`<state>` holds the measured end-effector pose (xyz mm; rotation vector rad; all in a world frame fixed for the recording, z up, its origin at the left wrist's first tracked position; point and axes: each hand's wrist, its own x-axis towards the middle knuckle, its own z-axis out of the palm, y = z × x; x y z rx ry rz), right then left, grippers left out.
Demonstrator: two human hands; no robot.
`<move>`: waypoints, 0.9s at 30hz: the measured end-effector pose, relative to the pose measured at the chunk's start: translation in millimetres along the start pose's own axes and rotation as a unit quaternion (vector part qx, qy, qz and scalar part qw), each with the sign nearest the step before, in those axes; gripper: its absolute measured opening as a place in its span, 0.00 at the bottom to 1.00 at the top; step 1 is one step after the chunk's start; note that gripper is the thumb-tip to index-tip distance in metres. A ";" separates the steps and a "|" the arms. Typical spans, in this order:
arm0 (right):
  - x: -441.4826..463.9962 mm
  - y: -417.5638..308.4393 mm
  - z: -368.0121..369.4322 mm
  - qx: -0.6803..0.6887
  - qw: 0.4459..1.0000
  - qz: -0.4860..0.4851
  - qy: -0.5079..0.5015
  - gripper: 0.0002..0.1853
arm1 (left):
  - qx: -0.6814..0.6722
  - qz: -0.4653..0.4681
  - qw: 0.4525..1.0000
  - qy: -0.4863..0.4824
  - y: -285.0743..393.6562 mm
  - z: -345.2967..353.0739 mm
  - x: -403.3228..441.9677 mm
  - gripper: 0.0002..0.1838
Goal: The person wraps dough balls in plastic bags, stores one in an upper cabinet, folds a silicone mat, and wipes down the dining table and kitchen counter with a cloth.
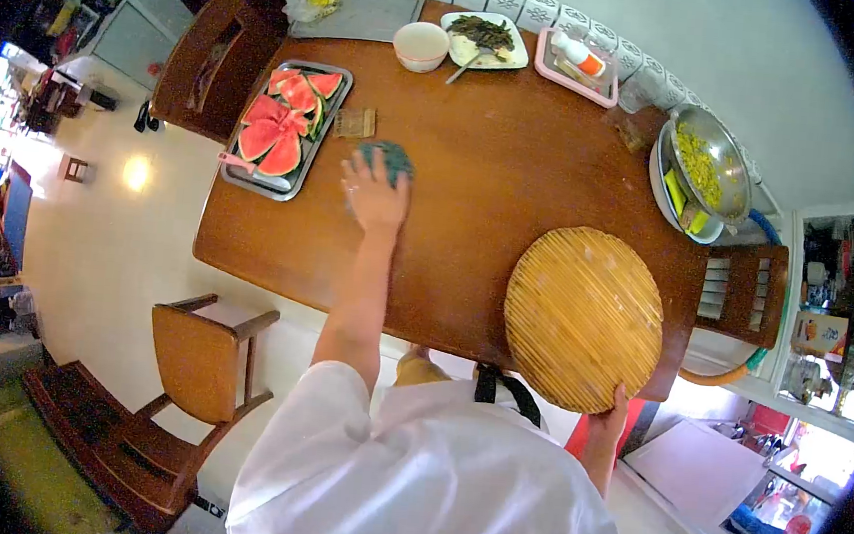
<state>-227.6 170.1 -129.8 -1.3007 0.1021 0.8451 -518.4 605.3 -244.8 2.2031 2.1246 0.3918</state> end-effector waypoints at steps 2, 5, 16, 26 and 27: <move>-3.3 3.2 -11.6 0.003 1.000 -0.006 0.023 0.25 | 0.001 0.085 0.994 -0.062 37.0 -2.7 -13.7 0.35; -6.7 4.7 -18.0 0.024 0.999 -0.003 0.041 0.24 | -0.060 0.260 0.957 -0.111 83.8 -12.5 -48.2 0.31; -35.6 -24.8 -79.1 0.037 0.991 -0.061 0.113 0.24 | -0.152 0.047 0.981 0.111 86.5 29.8 51.6 0.21; -47.9 -40.2 -132.5 0.075 0.967 -0.091 0.225 0.25 | -0.052 0.333 0.938 -0.081 260.1 56.5 1.0 0.28; -43.3 -43.7 -134.4 0.081 0.966 -0.094 0.227 0.25 | -0.093 0.382 0.916 -0.076 277.4 52.6 -31.0 0.26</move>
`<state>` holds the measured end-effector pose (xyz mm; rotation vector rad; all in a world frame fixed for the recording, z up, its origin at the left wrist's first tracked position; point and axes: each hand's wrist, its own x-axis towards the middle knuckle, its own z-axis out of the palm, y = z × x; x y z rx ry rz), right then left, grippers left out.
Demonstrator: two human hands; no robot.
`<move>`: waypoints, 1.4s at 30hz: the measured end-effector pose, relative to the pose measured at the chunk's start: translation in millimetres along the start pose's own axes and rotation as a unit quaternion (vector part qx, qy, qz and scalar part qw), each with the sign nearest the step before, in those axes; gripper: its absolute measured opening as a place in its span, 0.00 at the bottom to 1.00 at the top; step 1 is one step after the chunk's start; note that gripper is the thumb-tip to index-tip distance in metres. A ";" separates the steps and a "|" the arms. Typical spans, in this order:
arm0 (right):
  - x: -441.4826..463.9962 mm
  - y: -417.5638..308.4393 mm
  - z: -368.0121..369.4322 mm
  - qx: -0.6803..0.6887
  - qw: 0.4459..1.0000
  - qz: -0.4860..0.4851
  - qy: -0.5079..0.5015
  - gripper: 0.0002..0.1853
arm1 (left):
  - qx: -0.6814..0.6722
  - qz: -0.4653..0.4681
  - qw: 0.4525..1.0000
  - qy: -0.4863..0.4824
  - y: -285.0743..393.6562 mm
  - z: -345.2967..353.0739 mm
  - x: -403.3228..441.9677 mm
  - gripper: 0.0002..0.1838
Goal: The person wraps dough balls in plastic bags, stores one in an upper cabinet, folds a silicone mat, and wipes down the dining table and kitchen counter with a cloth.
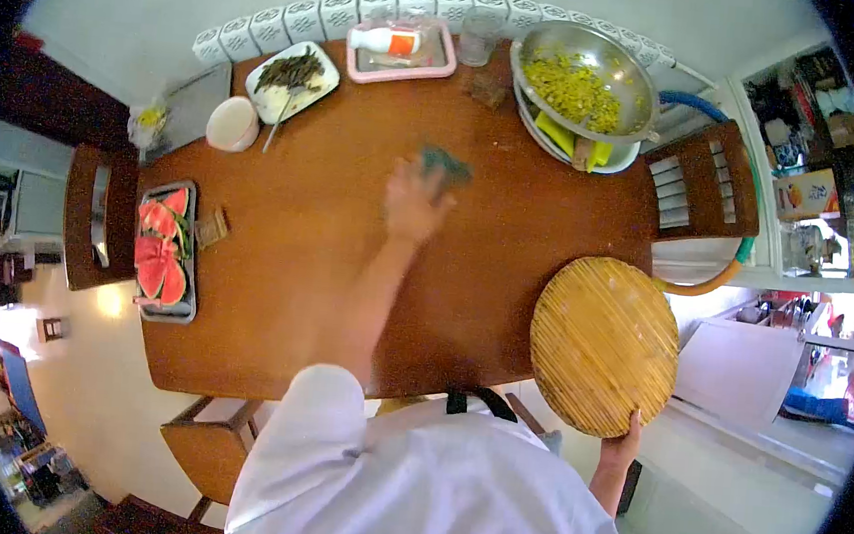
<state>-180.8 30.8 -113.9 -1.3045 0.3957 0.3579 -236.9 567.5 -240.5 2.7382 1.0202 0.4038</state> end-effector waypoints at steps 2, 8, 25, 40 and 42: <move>4.4 -5.7 1.1 -0.005 1.000 -0.017 -0.008 0.26 | -0.086 0.108 0.990 -0.005 52.8 22.1 -26.0 0.23; 21.6 -11.1 -13.4 0.051 0.998 -0.032 0.004 0.23 | -0.216 0.078 0.973 0.035 41.7 50.7 31.8 0.18; 27.3 -17.7 -29.8 0.064 0.995 -0.059 0.043 0.28 | -0.154 0.202 0.962 -0.101 177.3 57.3 -26.8 0.20; -38.3 13.9 -73.1 0.088 0.994 -0.043 0.040 0.25 | -0.075 -0.035 0.982 0.170 -24.6 7.4 -48.6 0.13; -38.6 10.5 -68.1 0.090 0.994 -0.034 0.040 0.25 | -0.087 -0.036 0.995 0.033 9.1 42.3 -77.2 0.13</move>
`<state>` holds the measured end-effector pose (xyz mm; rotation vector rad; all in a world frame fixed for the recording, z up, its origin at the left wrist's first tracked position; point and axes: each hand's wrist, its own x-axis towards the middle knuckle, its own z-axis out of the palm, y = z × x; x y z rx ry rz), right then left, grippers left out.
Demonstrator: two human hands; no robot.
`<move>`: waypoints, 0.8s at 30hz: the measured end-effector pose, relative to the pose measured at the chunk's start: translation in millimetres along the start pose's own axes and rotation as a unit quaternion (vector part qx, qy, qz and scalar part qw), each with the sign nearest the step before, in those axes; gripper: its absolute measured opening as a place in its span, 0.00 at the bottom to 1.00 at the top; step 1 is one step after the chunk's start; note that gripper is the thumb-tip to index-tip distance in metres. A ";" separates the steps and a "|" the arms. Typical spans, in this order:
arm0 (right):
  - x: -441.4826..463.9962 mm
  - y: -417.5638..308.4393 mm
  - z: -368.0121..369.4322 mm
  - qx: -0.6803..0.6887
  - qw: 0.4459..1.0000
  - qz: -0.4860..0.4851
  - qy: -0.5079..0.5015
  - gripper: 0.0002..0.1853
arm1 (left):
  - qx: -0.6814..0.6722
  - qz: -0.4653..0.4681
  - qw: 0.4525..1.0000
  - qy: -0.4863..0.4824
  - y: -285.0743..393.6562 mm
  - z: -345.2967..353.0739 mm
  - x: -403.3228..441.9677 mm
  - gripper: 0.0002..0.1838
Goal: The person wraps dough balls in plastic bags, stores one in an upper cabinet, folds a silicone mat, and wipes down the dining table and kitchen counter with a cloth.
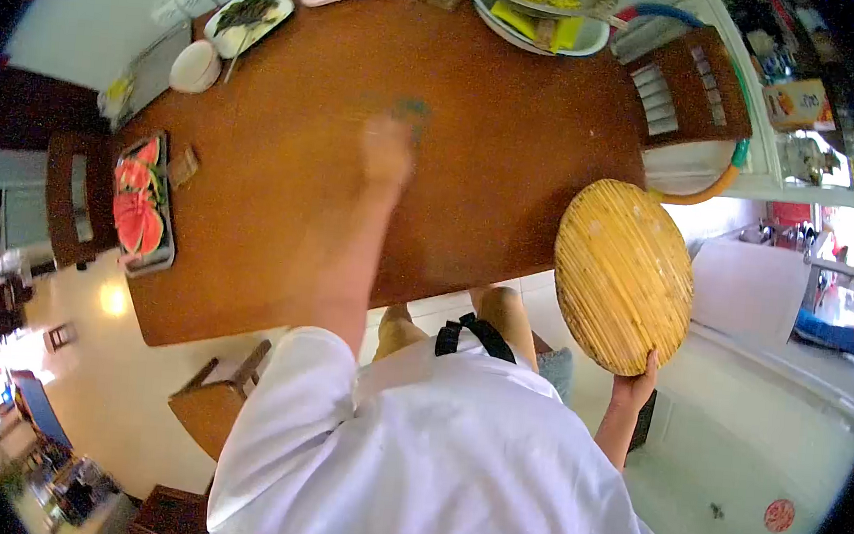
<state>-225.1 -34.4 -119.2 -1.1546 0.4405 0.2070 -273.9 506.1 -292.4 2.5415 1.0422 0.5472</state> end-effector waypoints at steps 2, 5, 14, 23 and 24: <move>13.5 -3.9 3.5 -0.013 1.000 -0.001 -0.010 0.26 | 0.054 0.147 0.984 -0.090 59.0 -16.3 -41.3 0.17; 40.7 -5.1 21.9 -0.034 0.998 0.010 -0.046 0.26 | -0.109 0.205 0.972 0.041 67.8 -6.0 -108.4 0.18; 141.1 -48.4 2.6 -0.061 0.990 -0.038 -0.123 0.29 | 0.180 -0.328 0.898 0.232 -124.6 -121.0 -226.1 0.14; 205.9 -97.5 -22.8 -0.066 0.994 0.005 -0.089 0.30 | 0.064 -0.221 0.959 0.166 136.2 11.1 -207.5 0.18; 219.0 -99.3 -30.1 -0.056 0.989 0.004 -0.137 0.30 | 0.062 -0.140 0.976 0.156 158.3 31.3 -205.8 0.19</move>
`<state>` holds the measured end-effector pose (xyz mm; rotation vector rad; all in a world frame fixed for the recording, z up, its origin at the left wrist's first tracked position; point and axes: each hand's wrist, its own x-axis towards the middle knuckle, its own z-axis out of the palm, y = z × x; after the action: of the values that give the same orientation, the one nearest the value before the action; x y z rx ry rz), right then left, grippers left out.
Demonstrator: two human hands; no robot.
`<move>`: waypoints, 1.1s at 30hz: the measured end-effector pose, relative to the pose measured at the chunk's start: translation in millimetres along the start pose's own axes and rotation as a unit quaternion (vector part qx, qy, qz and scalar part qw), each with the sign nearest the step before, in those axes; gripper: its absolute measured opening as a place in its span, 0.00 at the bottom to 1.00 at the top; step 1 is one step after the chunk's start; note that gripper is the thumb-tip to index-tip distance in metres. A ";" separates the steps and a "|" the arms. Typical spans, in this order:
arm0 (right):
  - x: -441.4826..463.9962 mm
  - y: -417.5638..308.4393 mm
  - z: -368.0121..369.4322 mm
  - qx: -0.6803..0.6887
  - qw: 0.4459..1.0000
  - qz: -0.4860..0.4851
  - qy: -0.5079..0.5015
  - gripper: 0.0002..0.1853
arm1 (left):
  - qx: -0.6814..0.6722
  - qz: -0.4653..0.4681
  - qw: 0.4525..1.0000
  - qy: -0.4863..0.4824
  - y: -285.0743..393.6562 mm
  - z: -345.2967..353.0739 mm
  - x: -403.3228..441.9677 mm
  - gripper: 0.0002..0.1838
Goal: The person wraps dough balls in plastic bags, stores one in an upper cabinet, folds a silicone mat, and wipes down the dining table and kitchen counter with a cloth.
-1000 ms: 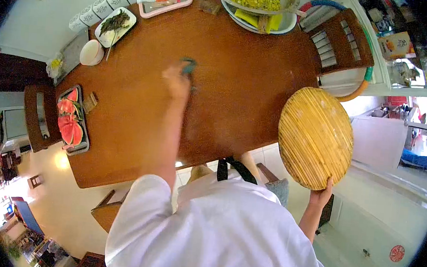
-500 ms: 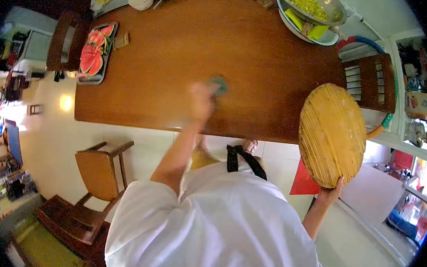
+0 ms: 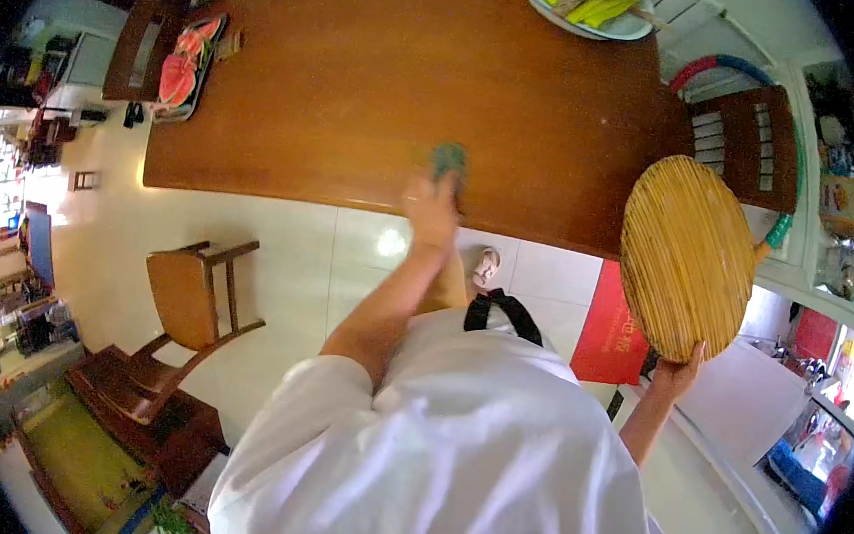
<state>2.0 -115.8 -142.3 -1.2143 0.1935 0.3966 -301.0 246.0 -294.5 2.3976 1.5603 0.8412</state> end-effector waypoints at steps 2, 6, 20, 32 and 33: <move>9.9 -2.9 2.2 0.009 1.000 -0.014 0.021 0.30 | -0.042 0.083 0.995 -0.031 51.5 5.1 -4.1 0.20; 9.1 -5.8 8.9 0.020 0.999 -0.015 0.043 0.30 | -0.212 0.135 0.962 -0.106 57.0 8.9 24.4 0.19; -49.9 -7.4 -55.8 0.073 0.986 -0.027 0.147 0.21 | 0.087 0.043 0.986 -0.137 -3.0 1.4 103.2 0.28; -93.0 -2.6 -63.7 0.097 0.975 -0.055 0.190 0.25 | -0.047 0.424 0.838 -0.340 158.8 70.8 57.9 0.24; -99.3 -2.8 -69.6 0.099 0.974 -0.061 0.195 0.25 | 0.018 0.428 0.852 -0.302 153.2 82.8 76.7 0.23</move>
<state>-83.3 -201.0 -128.7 -1.0909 0.4828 0.0255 -112.7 259.3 -270.4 2.9493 0.2441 0.0649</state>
